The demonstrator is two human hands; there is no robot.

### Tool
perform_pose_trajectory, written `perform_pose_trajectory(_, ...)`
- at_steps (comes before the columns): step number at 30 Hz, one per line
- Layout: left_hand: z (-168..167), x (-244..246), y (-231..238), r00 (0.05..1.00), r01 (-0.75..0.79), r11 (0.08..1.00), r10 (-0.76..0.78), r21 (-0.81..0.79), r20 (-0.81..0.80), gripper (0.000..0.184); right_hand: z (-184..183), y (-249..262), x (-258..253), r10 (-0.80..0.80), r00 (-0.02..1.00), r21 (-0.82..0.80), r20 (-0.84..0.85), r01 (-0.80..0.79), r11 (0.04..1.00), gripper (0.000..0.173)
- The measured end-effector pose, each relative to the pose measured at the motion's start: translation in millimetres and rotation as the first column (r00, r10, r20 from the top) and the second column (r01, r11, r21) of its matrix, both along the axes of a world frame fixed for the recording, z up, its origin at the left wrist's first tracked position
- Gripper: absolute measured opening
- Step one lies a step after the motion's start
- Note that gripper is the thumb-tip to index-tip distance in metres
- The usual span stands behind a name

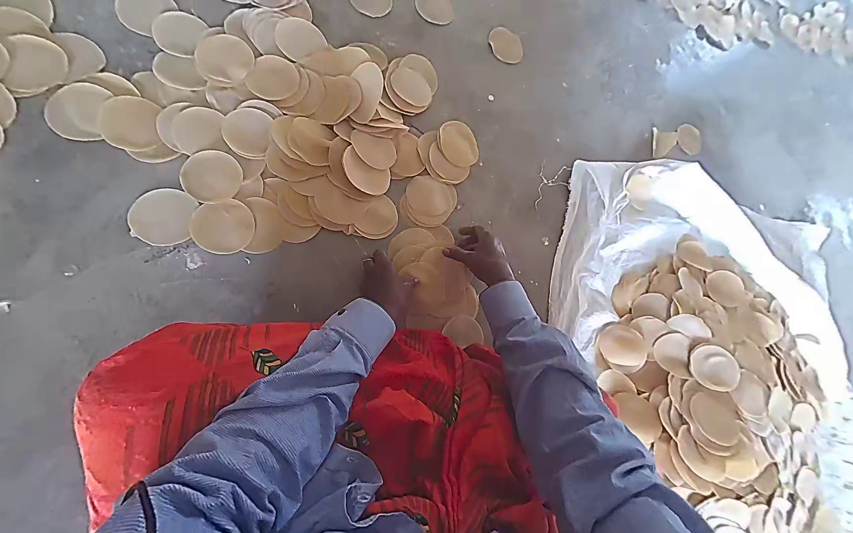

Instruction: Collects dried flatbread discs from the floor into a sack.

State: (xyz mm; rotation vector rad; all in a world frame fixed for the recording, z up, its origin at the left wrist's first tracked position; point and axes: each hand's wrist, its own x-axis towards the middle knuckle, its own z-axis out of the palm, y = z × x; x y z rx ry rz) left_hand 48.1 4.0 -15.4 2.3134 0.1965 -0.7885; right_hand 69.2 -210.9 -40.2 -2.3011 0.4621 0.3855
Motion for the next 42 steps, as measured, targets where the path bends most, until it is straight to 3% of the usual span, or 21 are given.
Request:
perform_pose_trajectory(2,-2,0,-1,0.999,0.032,0.998,-0.034,0.052,0.042,0.083,-2,2,7,0.062,0.998,-0.141,0.008,-0.060,0.988,0.074)
perform_pose_trajectory(4,-5,0,-3,0.995,0.055,0.996,-0.060,0.067,0.076,0.082,1,7,15,0.072,0.997,-0.202,-0.008,-0.072,0.977,0.065)
perform_pose_trajectory(7,-6,4,-6,0.994,0.052,0.996,-0.058,0.068,0.090,0.083,5,13,38,-0.076,0.993,-0.178,0.089,0.090,0.980,0.054)
perform_pose_trajectory(10,-5,3,-6,0.995,0.073,0.995,-0.077,0.070,0.057,0.082,13,23,66,-0.212,0.977,-0.214,-0.005,0.206,0.955,0.070)
perform_pose_trajectory(13,-2,4,-6,0.993,0.113,0.991,-0.114,0.069,0.016,0.080,8,41,86,-0.191,0.979,-0.373,-0.068,0.153,0.915,0.087)
perform_pose_trajectory(15,-1,6,-6,0.991,0.132,0.989,-0.132,0.069,0.006,0.081,9,53,96,-0.185,0.979,-0.386,-0.091,0.136,0.912,0.086)
perform_pose_trajectory(21,1,8,-10,0.993,0.117,0.991,-0.115,0.068,-0.020,0.079,6,65,104,-0.248,0.965,-0.298,-0.086,0.213,0.931,0.072)
perform_pose_trajectory(24,4,10,-9,0.999,-0.018,1.000,0.018,0.014,-0.046,0.066,6,71,102,-0.270,0.959,-0.229,-0.088,0.245,0.942,0.078)
perform_pose_trajectory(26,3,15,-6,0.993,-0.096,0.995,0.093,-0.035,-0.068,0.062,7,72,101,-0.276,0.956,-0.150,-0.097,0.260,0.954,0.065)
perform_pose_trajectory(30,-7,19,-3,0.980,-0.175,0.977,0.162,-0.120,-0.113,0.058,7,65,96,-0.213,0.965,-0.113,-0.152,0.197,0.974,0.059)
perform_pose_trajectory(33,-13,21,-3,0.969,-0.234,0.959,0.216,-0.162,-0.117,0.051,6,58,98,-0.130,0.988,-0.148,-0.079,0.117,0.982,0.049)
perform_pose_trajectory(35,-11,21,-2,0.960,-0.270,0.942,0.247,-0.198,-0.134,0.049,4,50,95,-0.178,0.984,0.003,0.009,0.178,0.984,0.049)
perform_pose_trajectory(38,-9,20,-2,0.959,-0.268,0.946,0.244,-0.183,-0.140,0.052,9,35,78,-0.341,0.933,0.344,0.112,0.286,0.894,0.063)
perform_pose_trajectory(42,-5,24,-3,0.952,-0.292,0.943,0.270,-0.163,-0.145,0.055,45,24,41,-0.302,0.922,0.444,0.243,0.171,0.879,0.066)
